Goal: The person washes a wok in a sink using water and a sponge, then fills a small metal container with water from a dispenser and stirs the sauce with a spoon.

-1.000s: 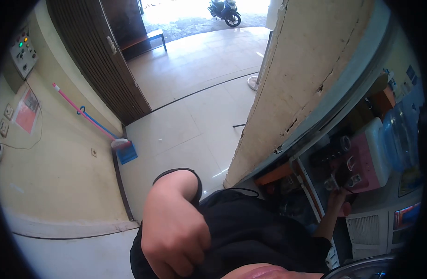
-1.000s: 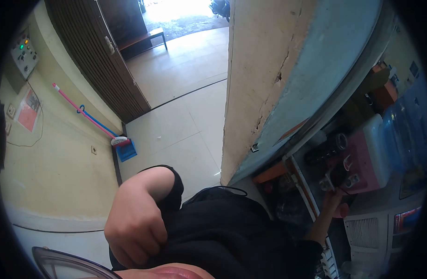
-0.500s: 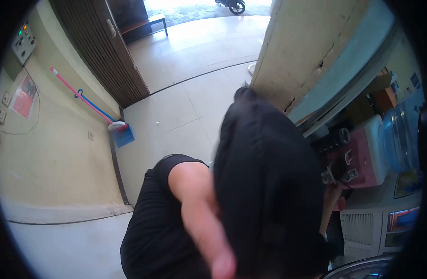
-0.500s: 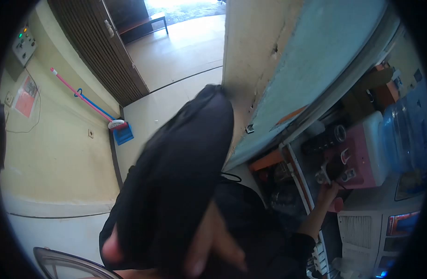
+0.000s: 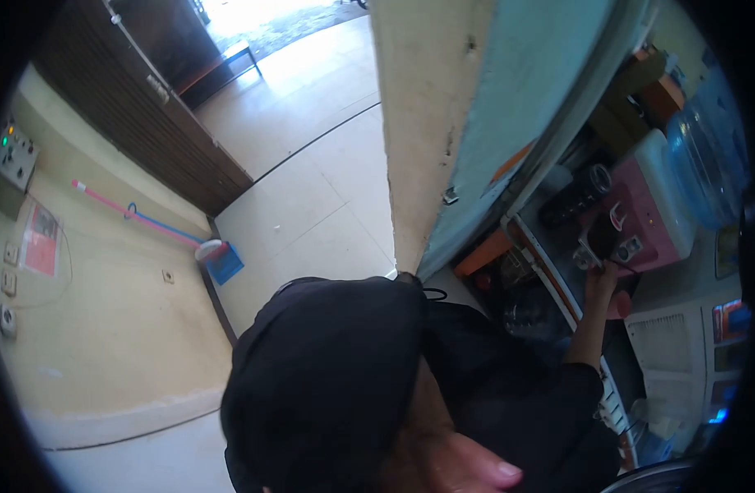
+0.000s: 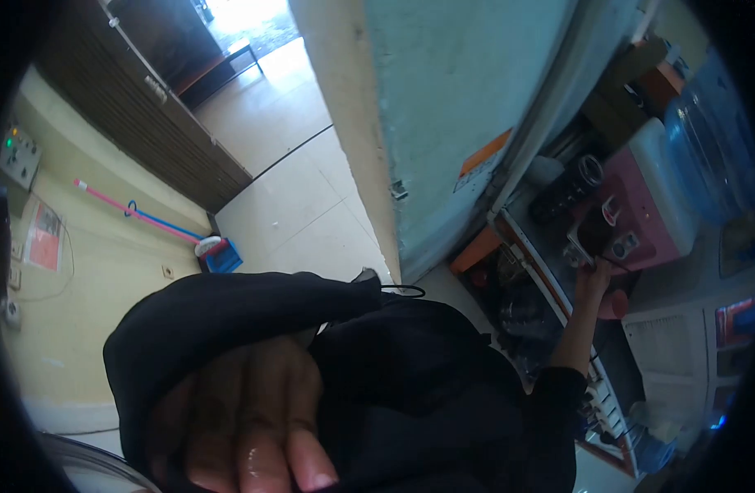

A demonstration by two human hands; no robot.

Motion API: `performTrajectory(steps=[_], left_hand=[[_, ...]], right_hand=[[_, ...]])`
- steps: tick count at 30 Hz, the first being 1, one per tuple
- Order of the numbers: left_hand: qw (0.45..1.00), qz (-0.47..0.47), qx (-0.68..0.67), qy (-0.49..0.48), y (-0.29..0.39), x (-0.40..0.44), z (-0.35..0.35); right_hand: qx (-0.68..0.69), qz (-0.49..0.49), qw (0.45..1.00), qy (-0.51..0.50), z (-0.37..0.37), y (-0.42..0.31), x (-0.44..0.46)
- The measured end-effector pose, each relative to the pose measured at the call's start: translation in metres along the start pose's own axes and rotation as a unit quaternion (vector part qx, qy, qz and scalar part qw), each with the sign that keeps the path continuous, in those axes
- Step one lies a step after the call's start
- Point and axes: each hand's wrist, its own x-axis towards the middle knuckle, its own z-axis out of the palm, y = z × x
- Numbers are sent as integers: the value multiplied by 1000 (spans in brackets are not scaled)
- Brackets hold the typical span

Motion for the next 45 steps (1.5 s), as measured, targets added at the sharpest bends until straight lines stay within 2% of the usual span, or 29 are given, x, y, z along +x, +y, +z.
performTrajectory(steps=[3,5,7,8,10,11,12,15,20,22,24,26,29,32,35,38,41,45], left_hand=[[999,-4,-20,36,-9,2,-5],[997,-1,-36,63,-17,4,-9],[993,13,-48,105,-22,11,-11],[991,26,-50,124,-18,16,-8],[985,64,-53,151,-8,25,2],[985,98,-49,137,-6,34,7],[982,143,-42,115,-7,40,14],[960,279,-12,-33,-33,74,27],[975,69,-126,-167,-67,86,-8],[999,-11,-43,3,-117,71,-15],[978,-129,23,163,-171,57,-30],[896,-310,97,303,-231,33,-61],[713,-548,129,418,-319,-12,-107],[658,-592,92,457,-373,-20,-120],[659,-570,50,489,-408,-12,-129],[700,-513,43,494,-428,-14,-137],[699,-504,23,507,-431,-10,-138],[723,-437,-45,533,-432,-10,-142]], right_hand=[[-22,-8,1000,12,4,2,-2],[15,-22,1000,-9,-11,13,10],[-8,-19,999,43,24,0,-15],[-113,-86,989,25,9,8,-6],[-135,-75,988,22,6,8,-7],[-47,-8,998,33,23,-2,-19],[-31,-5,999,28,23,-2,-23],[4,5,1000,5,23,-3,-22],[21,11,1000,-9,21,-2,-23],[31,11,999,-1,25,0,-27],[41,14,999,4,34,-4,-28],[64,34,997,-34,31,-6,-25],[77,62,994,-52,39,-23,-30],[95,76,990,-66,31,-26,-31],[107,115,983,-89,31,-40,-32],[78,128,983,-110,24,-41,-28],[54,144,981,-116,21,-45,-26],[-29,164,976,-137,22,-53,-19]])
